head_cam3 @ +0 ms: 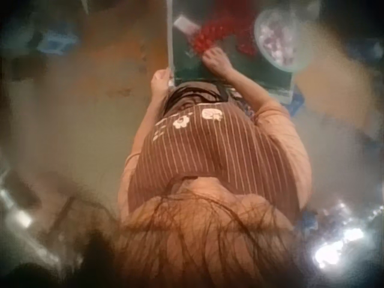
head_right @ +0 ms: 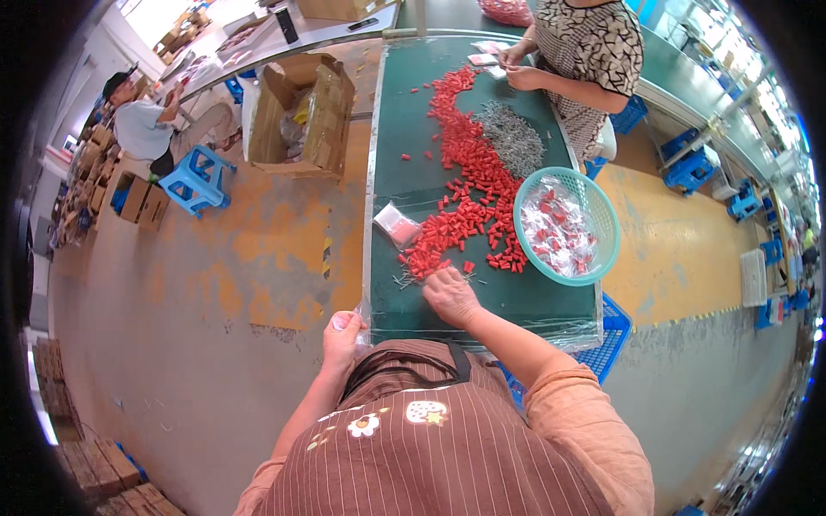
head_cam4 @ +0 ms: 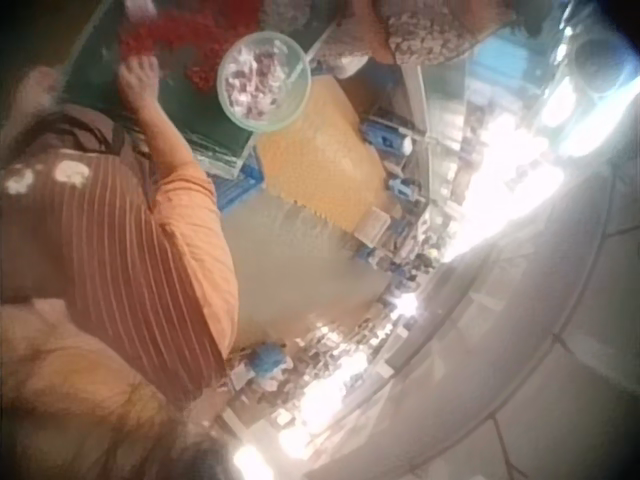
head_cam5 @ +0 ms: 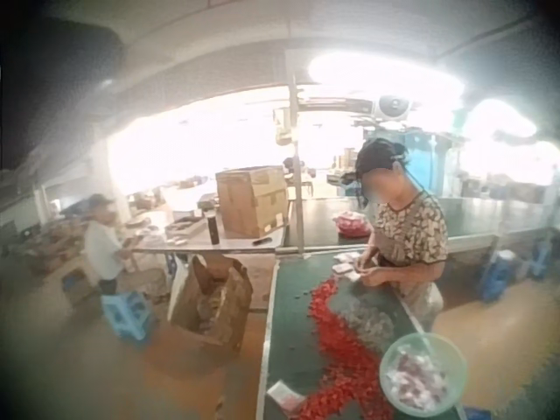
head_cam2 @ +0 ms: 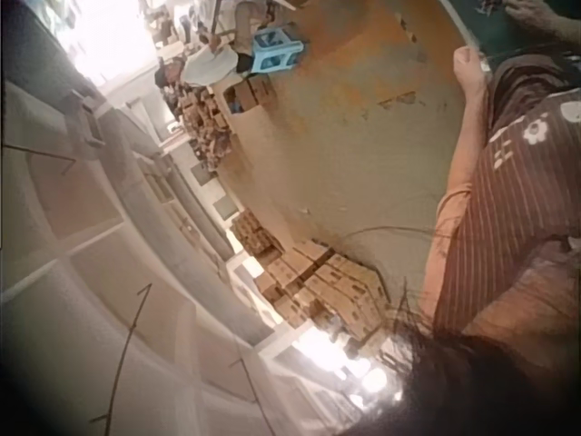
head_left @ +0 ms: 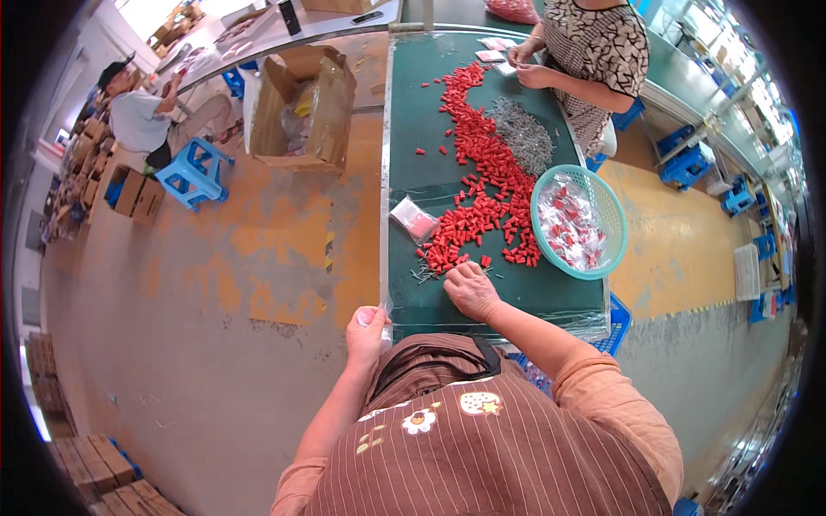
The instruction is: The person assembles small electronic or mechanical parts by hand, inserting metal pins into red plastic housings and placing the assembled parts into a plastic bag.
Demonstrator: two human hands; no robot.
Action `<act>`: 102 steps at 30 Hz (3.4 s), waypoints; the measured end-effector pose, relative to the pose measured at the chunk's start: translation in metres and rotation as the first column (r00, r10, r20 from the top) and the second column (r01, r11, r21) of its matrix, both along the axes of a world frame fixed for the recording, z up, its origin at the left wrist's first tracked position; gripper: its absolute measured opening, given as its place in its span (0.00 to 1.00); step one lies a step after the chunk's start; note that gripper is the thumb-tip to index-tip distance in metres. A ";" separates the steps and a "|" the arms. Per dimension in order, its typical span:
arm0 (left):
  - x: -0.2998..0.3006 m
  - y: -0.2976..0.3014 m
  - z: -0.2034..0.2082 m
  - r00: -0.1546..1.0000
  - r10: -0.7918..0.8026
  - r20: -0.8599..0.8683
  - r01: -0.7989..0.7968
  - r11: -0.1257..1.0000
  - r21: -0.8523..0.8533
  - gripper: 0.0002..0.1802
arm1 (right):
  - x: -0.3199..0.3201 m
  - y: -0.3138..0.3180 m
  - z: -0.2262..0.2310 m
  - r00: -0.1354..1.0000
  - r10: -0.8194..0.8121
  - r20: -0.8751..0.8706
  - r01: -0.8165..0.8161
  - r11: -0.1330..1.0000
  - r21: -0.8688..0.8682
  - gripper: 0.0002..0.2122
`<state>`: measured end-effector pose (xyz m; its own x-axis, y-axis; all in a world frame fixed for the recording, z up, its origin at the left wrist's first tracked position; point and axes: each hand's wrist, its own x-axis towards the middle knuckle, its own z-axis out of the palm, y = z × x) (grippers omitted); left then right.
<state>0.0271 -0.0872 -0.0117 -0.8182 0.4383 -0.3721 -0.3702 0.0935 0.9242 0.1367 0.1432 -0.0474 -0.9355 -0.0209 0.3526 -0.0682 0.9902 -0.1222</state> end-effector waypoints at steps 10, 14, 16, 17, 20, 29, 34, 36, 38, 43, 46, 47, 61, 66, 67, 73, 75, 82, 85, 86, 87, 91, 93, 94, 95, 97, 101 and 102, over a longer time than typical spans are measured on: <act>0.036 -0.018 0.001 0.989 0.141 0.047 -0.140 0.990 -0.016 0.02 | -0.072 -0.006 -0.013 0.990 0.137 0.022 -0.137 0.990 -0.025 0.04; 0.036 -0.015 0.003 0.991 0.132 0.030 -0.130 0.990 -0.050 0.02 | -0.049 0.013 -0.013 0.986 0.159 0.049 -0.158 0.987 -0.013 0.04; 0.030 -0.007 -0.002 0.994 0.109 0.031 -0.108 0.993 -0.041 0.03 | -0.038 0.024 -0.012 0.988 0.144 0.054 -0.144 0.990 -0.012 0.04; 0.026 -0.002 -0.004 0.996 0.088 0.028 -0.087 0.996 -0.031 0.03 | -0.033 0.028 -0.011 0.989 0.141 0.051 -0.140 0.990 -0.021 0.04; 0.017 0.013 -0.003 0.998 0.029 0.050 -0.028 0.999 -0.023 0.03 | -0.021 0.038 -0.010 0.991 0.103 0.084 -0.101 0.995 -0.027 0.05; -0.011 0.045 0.001 0.983 -0.082 0.166 0.097 0.992 -0.083 0.03 | -0.040 0.025 0.011 0.996 -0.085 0.037 0.089 0.987 -0.136 0.04; -0.012 0.043 -0.012 0.982 -0.145 0.118 0.158 0.982 -0.108 0.03 | -0.080 0.004 -0.004 0.959 -0.268 0.092 0.274 0.960 -0.063 0.04; -0.013 0.041 -0.019 0.979 -0.149 0.142 0.162 0.983 -0.084 0.03 | -0.089 0.002 -0.010 0.938 -0.332 0.097 0.329 0.943 0.046 0.04; -0.014 0.040 -0.014 0.978 -0.132 0.159 0.151 0.981 -0.118 0.03 | -0.092 0.000 -0.006 0.938 -0.334 0.093 0.328 0.942 0.073 0.04; -0.018 0.037 -0.020 0.982 -0.087 0.170 0.101 0.992 -0.077 0.03 | -0.082 0.007 -0.005 0.941 -0.274 0.196 0.247 0.957 0.150 0.04; -0.016 0.040 -0.023 0.982 -0.118 0.149 0.132 0.987 -0.090 0.02 | -0.068 0.016 -0.005 0.936 -0.269 0.226 0.236 0.958 0.166 0.04; -0.015 0.042 -0.023 0.981 -0.124 0.149 0.141 0.984 -0.108 0.02 | -0.064 0.019 -0.004 0.929 -0.279 0.242 0.247 0.957 0.154 0.04; -0.003 0.040 -0.022 0.987 -0.142 0.077 0.151 0.982 -0.114 0.03 | 0.032 0.065 0.010 0.898 -0.306 0.318 0.427 0.784 -0.450 0.05; 0.000 0.049 -0.013 0.977 -0.208 0.035 0.211 0.959 -0.189 0.04 | 0.039 0.048 0.011 0.904 -0.319 0.286 0.409 0.839 -0.357 0.07; 0.000 0.052 -0.010 0.977 -0.211 0.034 0.213 0.958 -0.192 0.04 | 0.039 0.047 0.013 0.889 -0.323 0.323 0.424 0.848 -0.317 0.06; 0.003 0.073 -0.003 0.942 -0.326 -0.082 0.293 0.917 -0.271 0.06 | 0.047 0.057 0.002 0.830 -0.327 0.453 0.558 0.518 -0.649 0.07; 0.006 0.081 0.002 0.929 -0.366 -0.060 0.336 0.897 -0.288 0.06 | 0.054 0.064 -0.008 0.820 -0.218 0.529 0.555 0.078 -0.828 0.11; 0.011 0.094 0.012 0.886 -0.455 -0.088 0.394 0.839 -0.375 0.04 | 0.064 0.060 0.022 0.831 -0.120 0.544 0.461 -0.398 -0.793 0.11; 0.009 0.096 0.009 0.875 -0.475 -0.096 0.410 0.830 -0.378 0.04 | 0.068 0.060 0.029 0.846 -0.107 0.522 0.418 -0.473 -0.775 0.10; 0.008 0.098 0.009 0.863 -0.494 -0.108 0.419 0.818 -0.395 0.04 | 0.068 0.060 0.031 0.840 -0.105 0.532 0.424 -0.486 -0.765 0.10; 0.008 0.099 0.010 0.850 -0.512 -0.120 0.427 0.805 -0.412 0.05 | 0.068 0.060 0.033 0.834 -0.102 0.542 0.429 -0.498 -0.754 0.10; 0.007 0.103 0.009 0.841 -0.525 -0.129 0.439 0.802 -0.404 0.06 | 0.067 0.062 0.037 0.841 -0.098 0.532 0.415 -0.513 -0.751 0.09; 0.007 0.104 0.006 0.835 -0.531 -0.142 0.441 0.802 -0.403 0.07 | 0.069 0.066 0.024 0.826 -0.139 0.546 0.482 -0.327 -0.813 0.08; 0.008 0.104 0.007 0.836 -0.531 -0.139 0.442 0.801 -0.403 0.07 | 0.069 0.067 0.015 0.825 -0.137 0.549 0.485 -0.328 -0.811 0.08; 0.009 0.104 0.010 0.836 -0.532 -0.134 0.443 0.799 -0.407 0.07 | 0.070 0.068 0.007 0.794 -0.226 0.565 0.547 -0.140 -0.825 0.08; 0.009 0.104 0.014 0.836 -0.534 -0.126 0.446 0.795 -0.411 0.07 | 0.070 0.067 -0.009 0.763 -0.317 0.563 0.605 0.048 -0.795 0.08; 0.008 0.102 0.012 0.840 -0.532 -0.100 0.450 0.789 -0.418 0.06 | 0.072 0.056 -0.016 0.795 -0.484 0.367 0.577 0.415 -0.703 0.08; 0.007 0.101 0.010 0.845 -0.526 -0.099 0.448 0.797 -0.405 0.06 | 0.071 0.052 -0.011 0.810 -0.482 0.335 0.582 0.584 -0.566 0.08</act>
<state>0.0345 0.0136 -0.0013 -0.6035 0.6683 -0.4350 -0.0013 0.5447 0.8386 0.2076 0.1954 -0.0585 -0.7427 0.6687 -0.0362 0.5115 0.5315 -0.6753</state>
